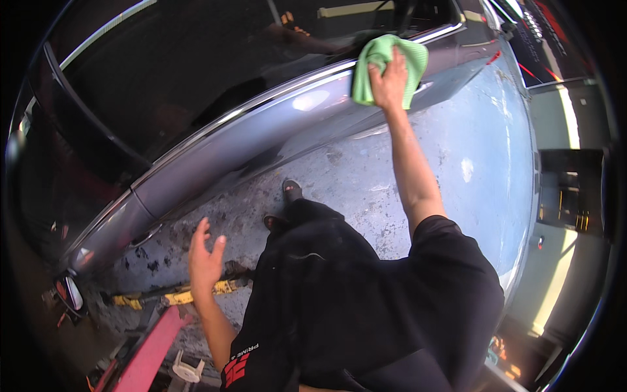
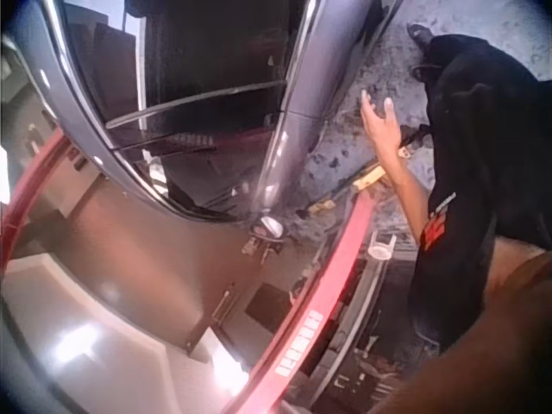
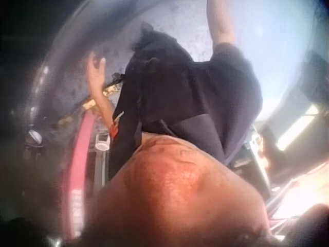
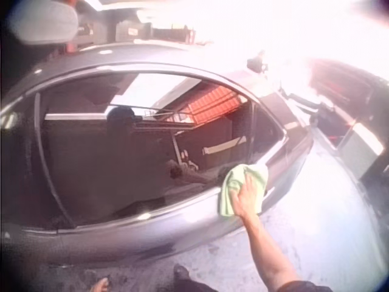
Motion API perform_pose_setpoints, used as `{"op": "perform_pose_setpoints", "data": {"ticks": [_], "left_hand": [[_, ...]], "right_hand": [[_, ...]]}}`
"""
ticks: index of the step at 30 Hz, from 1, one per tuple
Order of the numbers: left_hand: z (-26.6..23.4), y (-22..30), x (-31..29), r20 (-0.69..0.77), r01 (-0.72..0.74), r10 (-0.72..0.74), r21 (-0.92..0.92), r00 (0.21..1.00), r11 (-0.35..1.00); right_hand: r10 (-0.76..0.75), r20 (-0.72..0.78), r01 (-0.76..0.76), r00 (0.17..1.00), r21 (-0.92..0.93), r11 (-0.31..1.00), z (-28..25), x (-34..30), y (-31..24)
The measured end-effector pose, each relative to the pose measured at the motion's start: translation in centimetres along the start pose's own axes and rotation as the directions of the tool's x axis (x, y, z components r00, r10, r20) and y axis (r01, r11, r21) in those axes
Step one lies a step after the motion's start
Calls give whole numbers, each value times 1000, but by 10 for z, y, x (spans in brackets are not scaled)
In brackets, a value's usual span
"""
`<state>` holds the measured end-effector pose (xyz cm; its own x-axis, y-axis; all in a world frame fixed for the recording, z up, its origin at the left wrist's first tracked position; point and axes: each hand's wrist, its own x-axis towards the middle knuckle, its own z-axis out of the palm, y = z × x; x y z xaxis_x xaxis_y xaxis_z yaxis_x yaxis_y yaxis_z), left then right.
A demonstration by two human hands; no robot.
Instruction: The person wipes the exterior of a gray car with a green microfiber cloth. They clean the front fender, hood, roof, rear window, trunk, and side panels in sequence, moving around the vehicle to reach each area.
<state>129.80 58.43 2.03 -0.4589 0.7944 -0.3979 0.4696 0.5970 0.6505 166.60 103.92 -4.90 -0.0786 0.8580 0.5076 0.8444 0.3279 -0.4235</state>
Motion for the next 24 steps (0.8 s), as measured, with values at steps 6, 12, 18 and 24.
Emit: {"op": "perform_pose_setpoints", "data": {"ticks": [6, 12, 18, 24], "left_hand": [[27, 41, 17, 142, -117, 116, -8, 983, 993], [39, 81, 47, 173, -377, 365, 41, 915, 925], [10, 9, 26, 187, -246, 234, 44, 954, 968], [-54, -105, 4, 214, -113, 97, 63, 972, 992]], "right_hand": [[65, -16, -64, 998, 60, 996, 39, -78, -132], [-381, 230, 311, 896, 289, 905, 37, -143, -220], [-129, -167, 132, 977, 6, 991, 37, -54, -103], [147, -23, -148, 989, -94, 984, 55, -79, -164]]}}
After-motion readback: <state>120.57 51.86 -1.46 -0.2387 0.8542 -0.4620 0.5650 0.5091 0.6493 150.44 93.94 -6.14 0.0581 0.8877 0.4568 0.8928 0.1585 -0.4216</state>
